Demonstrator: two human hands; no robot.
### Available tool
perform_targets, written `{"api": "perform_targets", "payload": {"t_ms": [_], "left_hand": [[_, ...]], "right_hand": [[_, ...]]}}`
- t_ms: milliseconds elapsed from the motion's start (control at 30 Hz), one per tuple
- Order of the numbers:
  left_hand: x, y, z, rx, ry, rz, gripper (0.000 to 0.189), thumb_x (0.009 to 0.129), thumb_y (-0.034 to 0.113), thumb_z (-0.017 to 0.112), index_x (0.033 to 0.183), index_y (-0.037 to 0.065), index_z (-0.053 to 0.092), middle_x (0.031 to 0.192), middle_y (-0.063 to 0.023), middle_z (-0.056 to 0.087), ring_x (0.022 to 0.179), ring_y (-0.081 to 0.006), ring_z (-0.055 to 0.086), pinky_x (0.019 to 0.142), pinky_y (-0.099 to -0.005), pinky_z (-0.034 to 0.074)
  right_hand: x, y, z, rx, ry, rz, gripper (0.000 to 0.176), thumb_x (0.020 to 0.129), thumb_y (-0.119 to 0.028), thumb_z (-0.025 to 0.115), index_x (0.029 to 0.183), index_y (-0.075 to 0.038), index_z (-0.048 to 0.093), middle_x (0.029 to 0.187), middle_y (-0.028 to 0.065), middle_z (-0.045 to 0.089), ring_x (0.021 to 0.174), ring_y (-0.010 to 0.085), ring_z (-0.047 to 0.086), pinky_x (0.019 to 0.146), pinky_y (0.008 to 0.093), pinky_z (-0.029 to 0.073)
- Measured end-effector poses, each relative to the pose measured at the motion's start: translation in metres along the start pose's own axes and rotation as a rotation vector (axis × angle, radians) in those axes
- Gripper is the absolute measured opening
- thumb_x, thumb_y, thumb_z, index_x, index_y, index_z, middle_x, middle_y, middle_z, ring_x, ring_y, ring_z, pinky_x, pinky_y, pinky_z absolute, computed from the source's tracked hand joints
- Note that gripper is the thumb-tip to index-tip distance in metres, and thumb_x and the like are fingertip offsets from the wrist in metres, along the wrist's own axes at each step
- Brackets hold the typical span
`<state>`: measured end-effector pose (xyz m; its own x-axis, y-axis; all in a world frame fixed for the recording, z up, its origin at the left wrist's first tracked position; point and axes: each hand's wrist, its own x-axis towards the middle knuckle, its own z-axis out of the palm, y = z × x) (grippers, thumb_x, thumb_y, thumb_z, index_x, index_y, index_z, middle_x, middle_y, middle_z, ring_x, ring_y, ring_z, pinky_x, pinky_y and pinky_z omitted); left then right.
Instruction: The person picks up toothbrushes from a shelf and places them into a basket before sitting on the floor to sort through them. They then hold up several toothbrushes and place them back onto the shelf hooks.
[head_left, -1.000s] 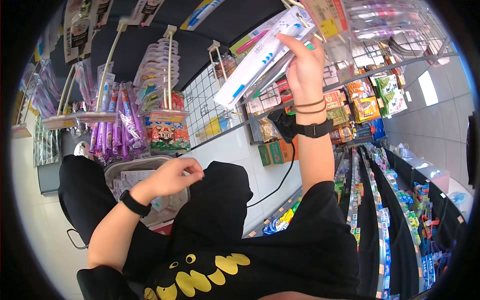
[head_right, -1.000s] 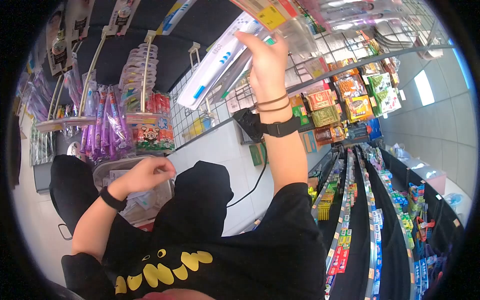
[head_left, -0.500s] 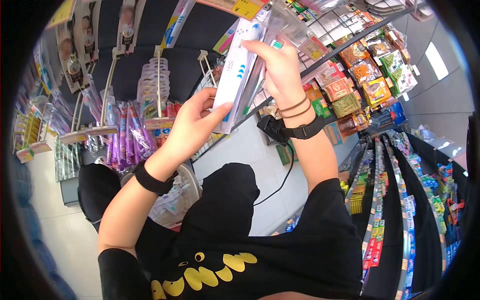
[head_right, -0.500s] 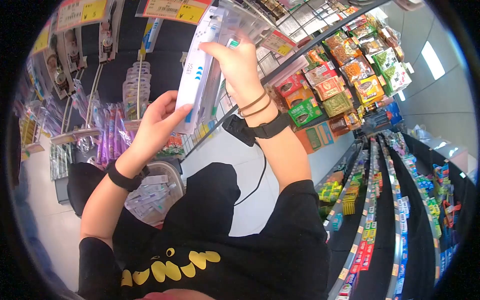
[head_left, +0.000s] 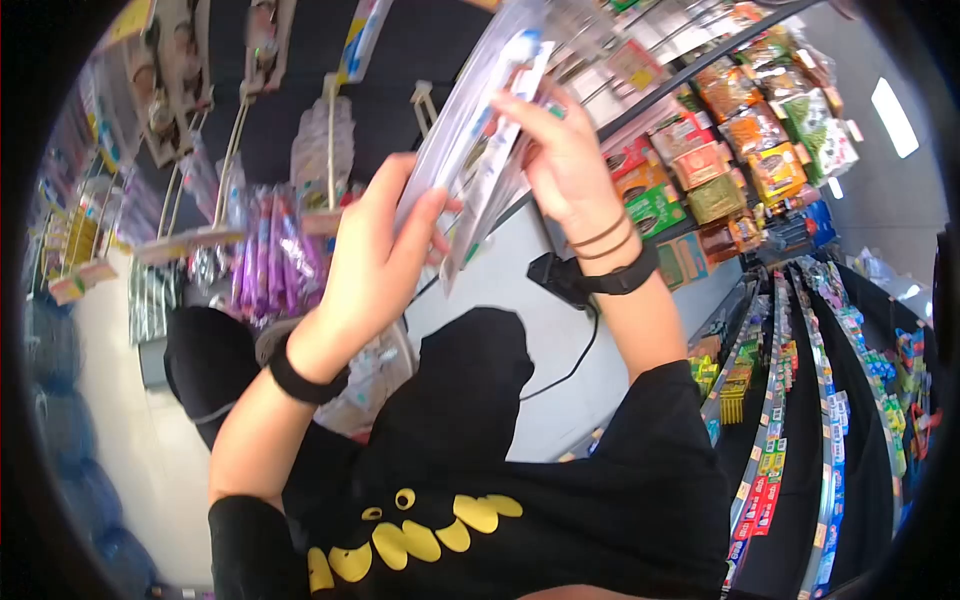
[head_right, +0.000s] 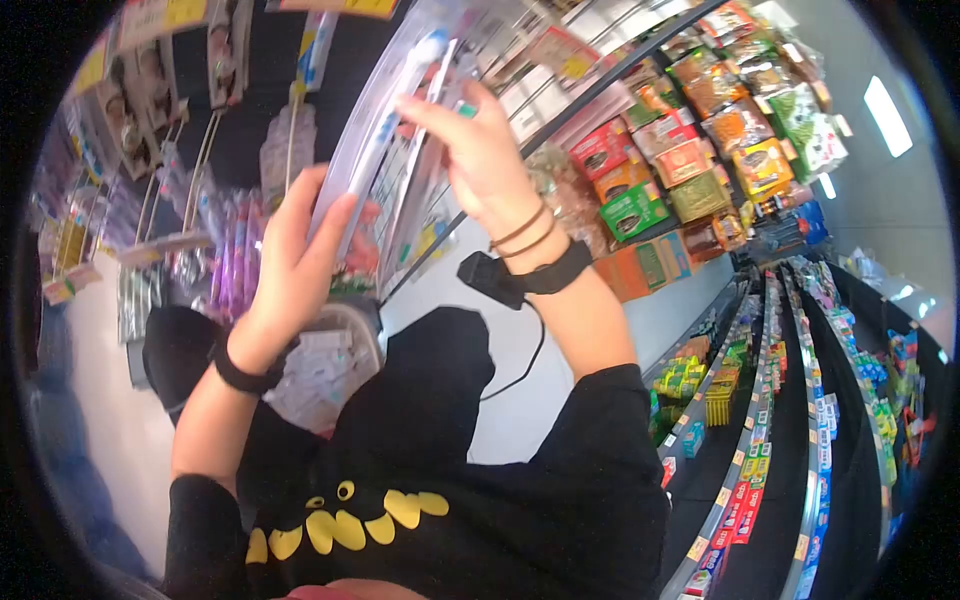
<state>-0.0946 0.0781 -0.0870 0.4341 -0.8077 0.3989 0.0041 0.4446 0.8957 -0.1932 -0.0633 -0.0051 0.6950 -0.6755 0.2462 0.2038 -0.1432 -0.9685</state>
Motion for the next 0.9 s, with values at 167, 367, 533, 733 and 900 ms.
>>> {"api": "perform_targets", "payload": {"t_ms": [167, 367, 533, 733, 900], "left_hand": [[0.023, -0.016, 0.003, 0.282, 0.012, 0.189, 0.019, 0.089, 0.012, 0.052, 0.102, 0.000, 0.046, 0.071, -0.0180, 0.060, 0.063, -0.0344, 0.061, 0.055, -0.0381, 0.045], [-0.002, -0.040, 0.000, 0.217, -0.129, 0.066, 0.021, 0.087, 0.015, 0.055, 0.099, 0.000, 0.045, 0.069, -0.0201, 0.057, 0.066, -0.0386, 0.059, 0.056, -0.0406, 0.044], [-0.042, -0.069, -0.048, 0.245, -0.432, -0.057, 0.039, 0.087, 0.018, 0.060, 0.119, -0.001, 0.047, 0.094, -0.0114, 0.060, 0.087, -0.0158, 0.058, 0.076, -0.0287, 0.047], [-0.067, -0.132, -0.123, 0.098, 0.229, -0.136, 0.015, 0.090, 0.010, 0.055, 0.101, 0.000, 0.059, 0.094, -0.0042, 0.063, 0.091, -0.0097, 0.058, 0.082, -0.0233, 0.045], [-0.054, -0.120, -0.149, -0.037, 0.539, -0.139, 0.006, 0.084, 0.006, 0.059, 0.087, 0.001, 0.060, 0.079, -0.0053, 0.062, 0.075, -0.0103, 0.057, 0.072, -0.0229, 0.044]], "right_hand": [[-0.019, 0.016, 0.005, 0.163, -0.013, 0.100, 0.036, 0.077, -0.005, 0.069, 0.109, -0.003, 0.054, 0.091, 0.0043, 0.062, 0.081, 0.0141, 0.060, 0.075, 0.0271, 0.048], [-0.037, 0.042, 0.009, 0.025, 0.013, 0.116, 0.038, 0.074, 0.001, 0.071, 0.107, -0.002, 0.053, 0.094, 0.0063, 0.062, 0.087, 0.0133, 0.060, 0.080, 0.0284, 0.048], [-0.068, 0.082, 0.013, -0.146, -0.074, 0.299, 0.039, 0.072, -0.001, 0.073, 0.107, -0.001, 0.054, 0.096, 0.0052, 0.063, 0.087, 0.0131, 0.061, 0.079, 0.0280, 0.049], [-0.104, 0.202, 0.009, -0.670, -0.645, 0.406, 0.046, 0.065, -0.018, 0.078, 0.104, -0.002, 0.057, 0.090, 0.0051, 0.061, 0.086, 0.0152, 0.057, 0.078, 0.0316, 0.046], [-0.122, 0.300, 0.033, -1.120, -0.929, 0.156, 0.040, 0.065, -0.009, 0.064, 0.104, -0.002, 0.057, 0.089, 0.0204, 0.062, 0.086, 0.0380, 0.059, 0.073, 0.0410, 0.049]]}}
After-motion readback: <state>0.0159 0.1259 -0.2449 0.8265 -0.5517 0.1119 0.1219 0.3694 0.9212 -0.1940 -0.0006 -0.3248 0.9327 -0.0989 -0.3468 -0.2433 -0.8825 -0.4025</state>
